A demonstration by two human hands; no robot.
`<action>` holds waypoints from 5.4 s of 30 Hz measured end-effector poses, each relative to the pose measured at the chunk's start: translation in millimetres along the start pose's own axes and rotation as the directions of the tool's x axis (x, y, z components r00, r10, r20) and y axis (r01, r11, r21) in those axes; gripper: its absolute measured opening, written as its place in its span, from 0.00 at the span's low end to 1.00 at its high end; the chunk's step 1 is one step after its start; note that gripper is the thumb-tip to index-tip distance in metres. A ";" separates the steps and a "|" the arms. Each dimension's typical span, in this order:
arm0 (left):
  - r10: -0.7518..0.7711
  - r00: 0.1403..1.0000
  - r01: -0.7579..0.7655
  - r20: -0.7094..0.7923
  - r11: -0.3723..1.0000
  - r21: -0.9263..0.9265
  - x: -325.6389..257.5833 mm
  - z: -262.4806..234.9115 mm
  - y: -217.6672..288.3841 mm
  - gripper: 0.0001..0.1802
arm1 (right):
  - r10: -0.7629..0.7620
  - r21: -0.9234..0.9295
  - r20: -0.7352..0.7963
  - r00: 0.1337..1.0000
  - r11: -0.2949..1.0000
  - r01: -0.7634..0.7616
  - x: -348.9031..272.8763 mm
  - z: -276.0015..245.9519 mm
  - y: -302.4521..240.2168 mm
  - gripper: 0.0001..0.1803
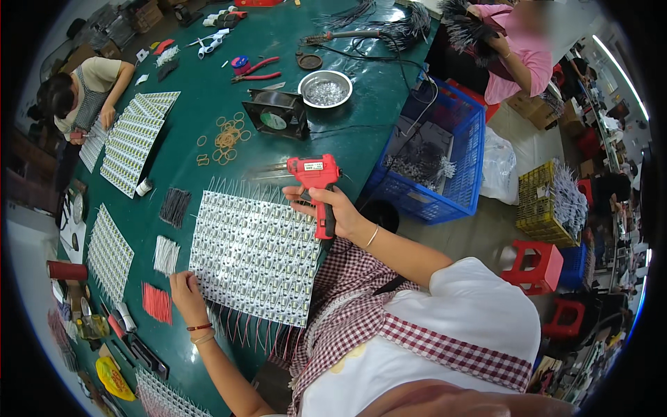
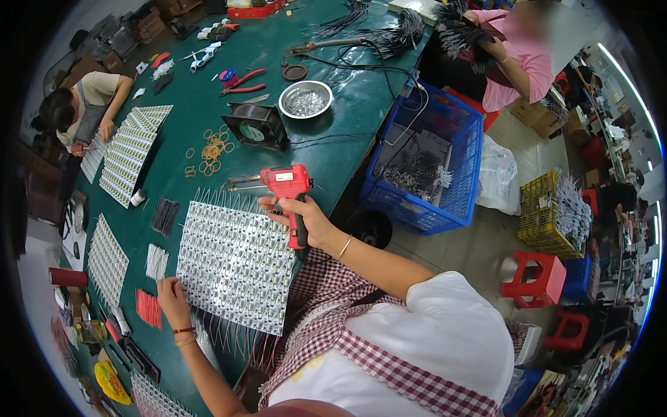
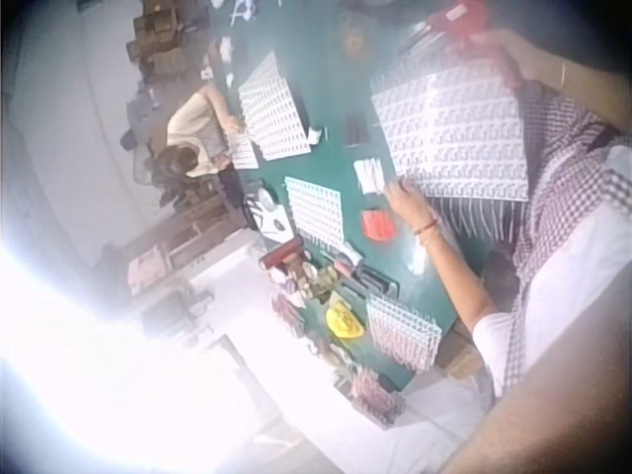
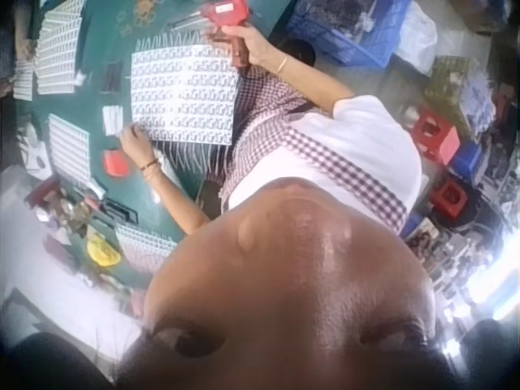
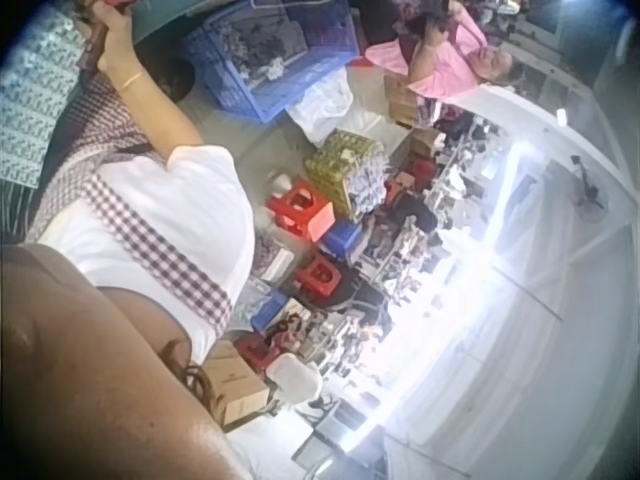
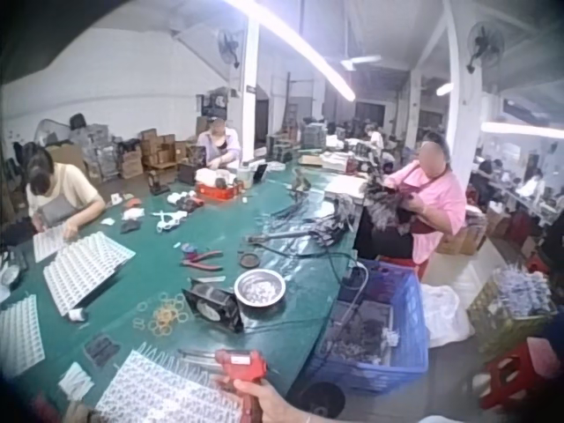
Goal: The person attaches wires to an LED board by picking up wires by hand and soldering them onto the board with a soldering tool.
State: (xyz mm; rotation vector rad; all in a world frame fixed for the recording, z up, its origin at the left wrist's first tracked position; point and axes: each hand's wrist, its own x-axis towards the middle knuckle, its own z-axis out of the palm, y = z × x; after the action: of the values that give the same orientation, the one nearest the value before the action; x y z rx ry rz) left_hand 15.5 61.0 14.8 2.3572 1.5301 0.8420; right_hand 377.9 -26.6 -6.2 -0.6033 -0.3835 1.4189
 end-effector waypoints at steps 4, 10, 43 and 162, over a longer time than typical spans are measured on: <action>-0.033 0.999 0.032 0.000 0.976 0.214 -9.4 4.7 -6.9 0.05 | -0.010 -0.045 -0.035 0.999 0.999 0.008 1.3 -3.4 3.2 0.18; -0.393 0.919 0.361 0.025 0.867 0.345 -25.0 -0.2 -28.6 0.15 | 0.017 -0.024 -0.083 0.996 1.000 -0.019 8.4 4.8 10.6 0.21; -0.221 0.931 0.201 0.292 0.975 0.098 28.9 16.7 -13.1 0.08 | -0.047 -0.134 0.073 0.996 0.989 0.057 16.1 -0.2 9.0 0.13; -0.334 0.926 0.342 -0.174 0.940 0.017 -77.1 0.0 85.9 0.06 | -0.081 -0.099 0.046 0.996 0.991 0.085 18.0 -2.0 12.0 0.14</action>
State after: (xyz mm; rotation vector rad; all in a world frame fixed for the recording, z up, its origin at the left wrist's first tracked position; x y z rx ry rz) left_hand 58.6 -45.3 27.6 2.0033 1.9708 0.9447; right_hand 371.9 -8.7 -16.8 -0.6334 -0.5102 1.3397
